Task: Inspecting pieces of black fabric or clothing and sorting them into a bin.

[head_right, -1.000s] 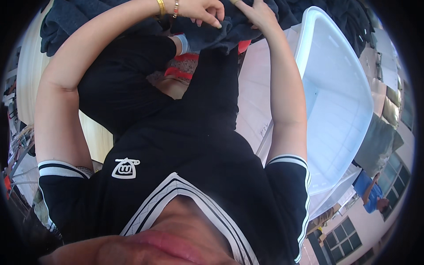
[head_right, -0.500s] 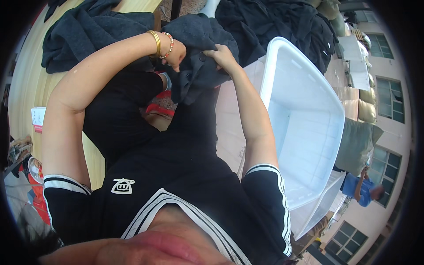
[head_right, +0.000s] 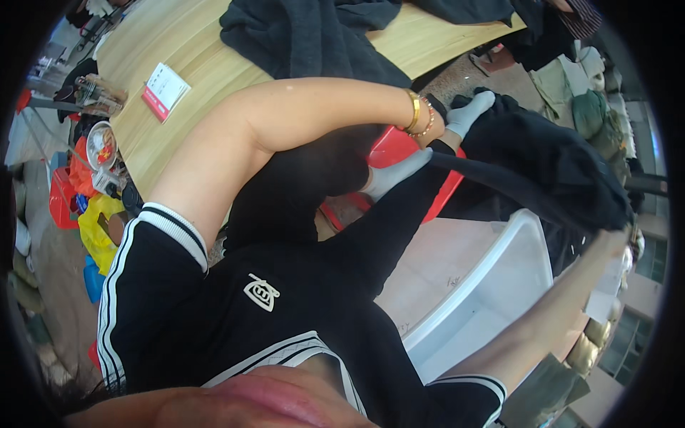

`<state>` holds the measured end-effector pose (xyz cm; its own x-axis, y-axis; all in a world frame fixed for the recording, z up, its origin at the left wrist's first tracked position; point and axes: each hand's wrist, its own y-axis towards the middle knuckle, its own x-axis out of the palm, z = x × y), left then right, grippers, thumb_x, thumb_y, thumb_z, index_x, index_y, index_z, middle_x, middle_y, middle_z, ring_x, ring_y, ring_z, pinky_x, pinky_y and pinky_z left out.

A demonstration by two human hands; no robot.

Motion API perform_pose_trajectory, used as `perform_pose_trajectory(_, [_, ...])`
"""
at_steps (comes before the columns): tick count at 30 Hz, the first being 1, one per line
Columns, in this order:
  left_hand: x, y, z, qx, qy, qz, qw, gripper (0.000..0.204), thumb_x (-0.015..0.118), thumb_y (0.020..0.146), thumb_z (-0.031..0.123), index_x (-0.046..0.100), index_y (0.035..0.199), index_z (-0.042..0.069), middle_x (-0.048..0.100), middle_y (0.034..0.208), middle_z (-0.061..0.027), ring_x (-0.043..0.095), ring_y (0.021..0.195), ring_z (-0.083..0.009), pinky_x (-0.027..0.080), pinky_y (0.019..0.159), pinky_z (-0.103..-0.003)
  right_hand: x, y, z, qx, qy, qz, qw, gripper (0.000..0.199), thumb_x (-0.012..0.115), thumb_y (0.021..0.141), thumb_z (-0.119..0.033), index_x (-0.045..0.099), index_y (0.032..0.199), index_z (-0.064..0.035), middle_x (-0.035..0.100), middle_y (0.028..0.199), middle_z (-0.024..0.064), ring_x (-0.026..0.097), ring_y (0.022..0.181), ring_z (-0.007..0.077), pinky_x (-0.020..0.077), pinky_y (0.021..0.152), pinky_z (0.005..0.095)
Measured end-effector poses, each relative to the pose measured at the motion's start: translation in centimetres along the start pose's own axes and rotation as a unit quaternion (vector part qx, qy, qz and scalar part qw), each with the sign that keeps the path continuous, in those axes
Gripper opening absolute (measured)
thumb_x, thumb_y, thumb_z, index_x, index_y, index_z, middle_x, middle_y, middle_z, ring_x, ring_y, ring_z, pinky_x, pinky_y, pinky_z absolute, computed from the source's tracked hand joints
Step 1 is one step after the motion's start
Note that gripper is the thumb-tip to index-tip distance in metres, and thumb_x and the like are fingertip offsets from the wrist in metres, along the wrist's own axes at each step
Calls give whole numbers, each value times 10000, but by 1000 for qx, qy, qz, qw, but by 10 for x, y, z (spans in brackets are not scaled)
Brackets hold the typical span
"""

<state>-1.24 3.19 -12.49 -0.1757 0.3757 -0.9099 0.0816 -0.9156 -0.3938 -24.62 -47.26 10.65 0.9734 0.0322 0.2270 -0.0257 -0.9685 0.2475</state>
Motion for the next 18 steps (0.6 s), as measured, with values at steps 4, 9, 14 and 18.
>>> perform_pose_trajectory(4, [-20, -3, -39, -100, 53, -74, 991, 578, 720, 871, 491, 713, 1264, 67, 763, 1062, -165, 722, 1039, -331, 527, 944, -519, -26, 61, -34, -258, -90, 96, 957, 534, 824, 805, -179, 621, 1202, 116, 697, 1121, 243, 710, 998, 367, 622, 820, 482])
perform_pose_trajectory(9, [-82, -16, -97, -35, -72, 178, 981, 428, 678, 933, 394, 704, 1198, 60, 750, 1057, -115, 723, 963, -275, 575, 846, -441, -86, 125, -73, -324, -143, -138, 925, 524, 657, 919, -30, 457, 1384, 102, 618, 1280, 290, 659, 1160, 375, 577, 959, 451])
perform_pose_trajectory(14, [-40, -192, -142, -129, -306, 410, 849, 287, 674, 960, 254, 699, 1138, 31, 730, 973, -77, 704, 873, -204, 582, 770, -356, 78, -174, 73, -96, -69, -443, 889, 548, 584, 1019, -94, 366, 1486, 91, 603, 1391, 226, 627, 1258, 313, 504, 1060, 388])
perform_pose_trajectory(18, [22, -303, -150, -218, -409, 593, 658, 199, 682, 968, 176, 707, 1061, 2, 710, 909, -44, 673, 829, -141, 565, 740, -292, 125, -426, -18, -154, -111, -575, 796, 380, 580, 1047, -171, 608, 1358, 47, 672, 1314, 155, 645, 1217, 212, 494, 1059, 346])
